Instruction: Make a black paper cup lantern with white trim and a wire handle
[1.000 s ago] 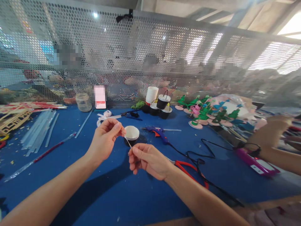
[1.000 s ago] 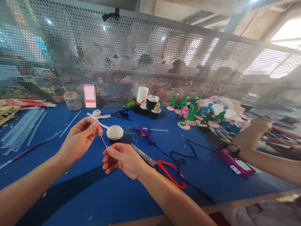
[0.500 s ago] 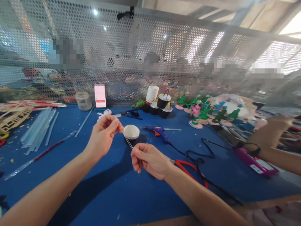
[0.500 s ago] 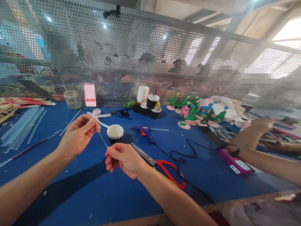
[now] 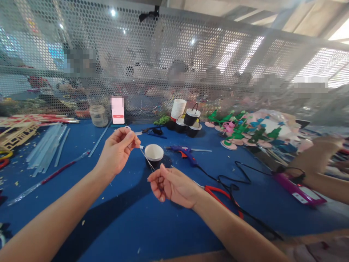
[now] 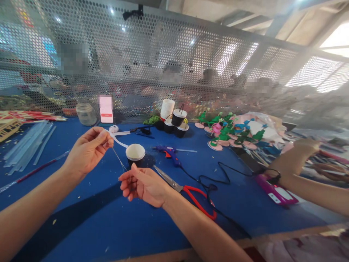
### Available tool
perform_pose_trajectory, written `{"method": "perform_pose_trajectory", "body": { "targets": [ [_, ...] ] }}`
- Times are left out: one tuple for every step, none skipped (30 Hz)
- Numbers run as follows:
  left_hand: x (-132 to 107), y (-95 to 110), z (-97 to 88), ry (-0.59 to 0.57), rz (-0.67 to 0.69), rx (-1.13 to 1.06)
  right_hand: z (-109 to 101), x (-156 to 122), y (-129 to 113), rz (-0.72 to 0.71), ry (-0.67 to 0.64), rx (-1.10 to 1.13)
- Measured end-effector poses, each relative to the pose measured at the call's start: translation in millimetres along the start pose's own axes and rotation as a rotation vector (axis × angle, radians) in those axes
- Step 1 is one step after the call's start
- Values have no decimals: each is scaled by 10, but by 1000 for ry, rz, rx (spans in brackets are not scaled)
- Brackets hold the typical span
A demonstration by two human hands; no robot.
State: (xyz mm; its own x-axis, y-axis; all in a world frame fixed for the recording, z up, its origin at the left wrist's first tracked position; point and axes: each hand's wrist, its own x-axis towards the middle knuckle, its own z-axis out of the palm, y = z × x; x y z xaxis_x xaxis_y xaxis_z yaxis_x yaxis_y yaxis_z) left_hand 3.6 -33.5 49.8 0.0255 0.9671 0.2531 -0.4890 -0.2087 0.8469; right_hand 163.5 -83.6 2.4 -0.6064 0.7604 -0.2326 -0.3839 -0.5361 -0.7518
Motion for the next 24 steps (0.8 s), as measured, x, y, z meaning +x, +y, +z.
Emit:
{"method": "perform_pose_trajectory", "body": {
  "targets": [
    [-8, -17, 4, -14, -16, 1, 2, -5, -5, 10, -10, 11],
    [-12, -32, 5, -25, -29, 4, 5, -9, -9, 20, -16, 25],
    [-13, -44, 2, -32, -39, 8, 8, -13, -12, 27, -14, 41],
    [-11, -52, -2, -32, -45, 10, 10, -14, -13, 28, -5, 59],
    [-7, -57, -8, -29, -48, 9, 12, -13, -12, 26, 5, 76],
    [-3, -60, -13, -24, -49, 6, 14, -11, -10, 23, 10, 92],
    [2, -60, -18, -19, -47, 2, 16, -9, -6, 21, 11, 107],
    [6, -60, -21, -17, -45, -3, 17, -6, -2, 25, 6, 119],
    [9, -59, -22, -20, -43, -6, 19, -3, 3, 31, -2, 127],
    [11, -59, -23, -25, -41, -7, 20, -2, 7, 38, -8, 131],
    [11, -60, -22, -32, -41, -6, 22, -1, 12, 44, -11, 128],
    [11, -61, -21, -37, -42, -5, 24, -2, 15, 46, -8, 124],
    [11, -62, -19, -40, -45, -5, 25, -2, 18, 46, -1, 118],
    [9, -62, -17, -41, -47, -7, 27, -4, 19, 45, 9, 113],
    [7, -61, -14, -39, -48, -10, 30, -4, 20, 43, 20, 106],
    [4, -58, -10, -37, -48, -13, 32, -5, 19, 41, 30, 100],
    [1, -53, -5, -34, -47, -16, 33, -5, 17, 38, 40, 94],
    [-2, -47, 1, -31, -45, -18, 35, -4, 15, 33, 49, 88],
    [-6, -40, 8, -28, -42, -20, 37, -3, 14, 30, 55, 81],
    [-10, -32, 14, -24, -40, -22, 38, -2, 14, 23, 62, 74],
    [-14, -25, 21, -21, -38, -23, 40, 0, 14, 16, 69, 68],
    [-16, -19, 27, -17, -36, -24, 41, 1, 17, 10, 74, 59],
    [-18, -14, 32, -12, -36, -24, 42, 2, 20, 0, 79, 48],
    [-18, -12, 36, -7, -35, -22, 44, 3, 24, -17, 88, 33]
  ]
}}
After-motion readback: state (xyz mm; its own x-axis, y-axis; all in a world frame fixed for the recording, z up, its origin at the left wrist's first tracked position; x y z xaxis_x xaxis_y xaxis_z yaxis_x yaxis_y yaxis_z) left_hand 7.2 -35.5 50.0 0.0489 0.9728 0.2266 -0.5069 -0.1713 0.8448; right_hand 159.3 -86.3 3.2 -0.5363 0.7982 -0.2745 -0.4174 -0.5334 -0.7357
